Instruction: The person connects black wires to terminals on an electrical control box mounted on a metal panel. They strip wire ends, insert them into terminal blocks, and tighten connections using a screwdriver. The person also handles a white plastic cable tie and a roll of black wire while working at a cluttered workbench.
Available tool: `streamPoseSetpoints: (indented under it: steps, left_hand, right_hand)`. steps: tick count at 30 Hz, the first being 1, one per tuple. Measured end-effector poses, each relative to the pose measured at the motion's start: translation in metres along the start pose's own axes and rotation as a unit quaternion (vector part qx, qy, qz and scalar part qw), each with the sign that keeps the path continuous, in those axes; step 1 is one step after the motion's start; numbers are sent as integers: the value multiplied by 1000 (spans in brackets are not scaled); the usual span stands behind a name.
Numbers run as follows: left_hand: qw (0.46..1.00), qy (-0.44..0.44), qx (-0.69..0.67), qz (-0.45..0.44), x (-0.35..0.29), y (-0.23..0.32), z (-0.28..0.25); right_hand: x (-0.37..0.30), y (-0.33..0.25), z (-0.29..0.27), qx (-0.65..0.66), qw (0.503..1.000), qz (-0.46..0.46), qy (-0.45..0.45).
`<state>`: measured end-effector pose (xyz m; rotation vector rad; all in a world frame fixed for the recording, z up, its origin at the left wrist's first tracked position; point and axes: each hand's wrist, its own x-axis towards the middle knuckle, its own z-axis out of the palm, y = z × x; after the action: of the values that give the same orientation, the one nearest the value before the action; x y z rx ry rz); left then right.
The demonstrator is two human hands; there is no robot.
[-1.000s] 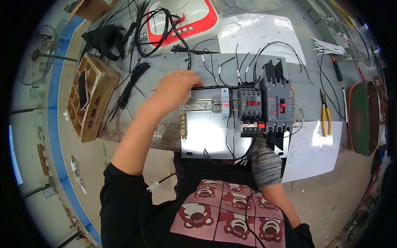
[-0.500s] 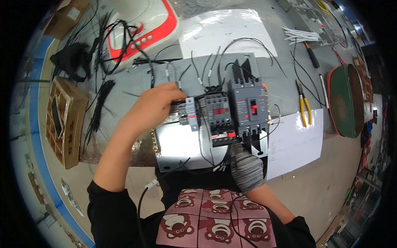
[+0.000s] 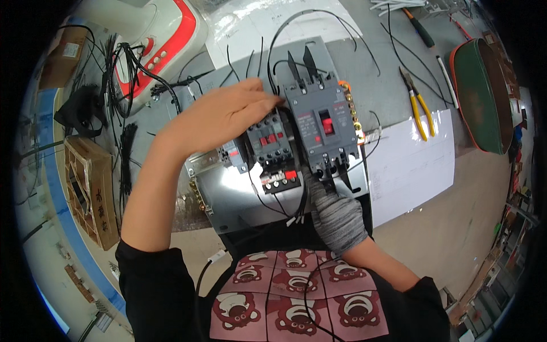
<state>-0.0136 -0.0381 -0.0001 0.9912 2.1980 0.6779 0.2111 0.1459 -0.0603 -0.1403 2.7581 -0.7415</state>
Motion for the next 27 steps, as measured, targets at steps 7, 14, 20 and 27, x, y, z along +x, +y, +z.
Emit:
streamPoseSetpoints:
  steps: [7,14,20,27]
  left_hand:
    - [998,-1,26,-61,12,8,11]
    - [997,6,-1,-81,11,6,15]
    - [994,56,-23,-94,7,7,25]
    - [988,54,-48,-140,6,14,26]
  right_hand:
    - [1,-1,-3,-108,993,-35,11]
    - [1,1,10,-57,996,-37,63]
    - [3,-4,4,-26,999,7,17]
    - [3,-5,5,-51,998,-4,28]
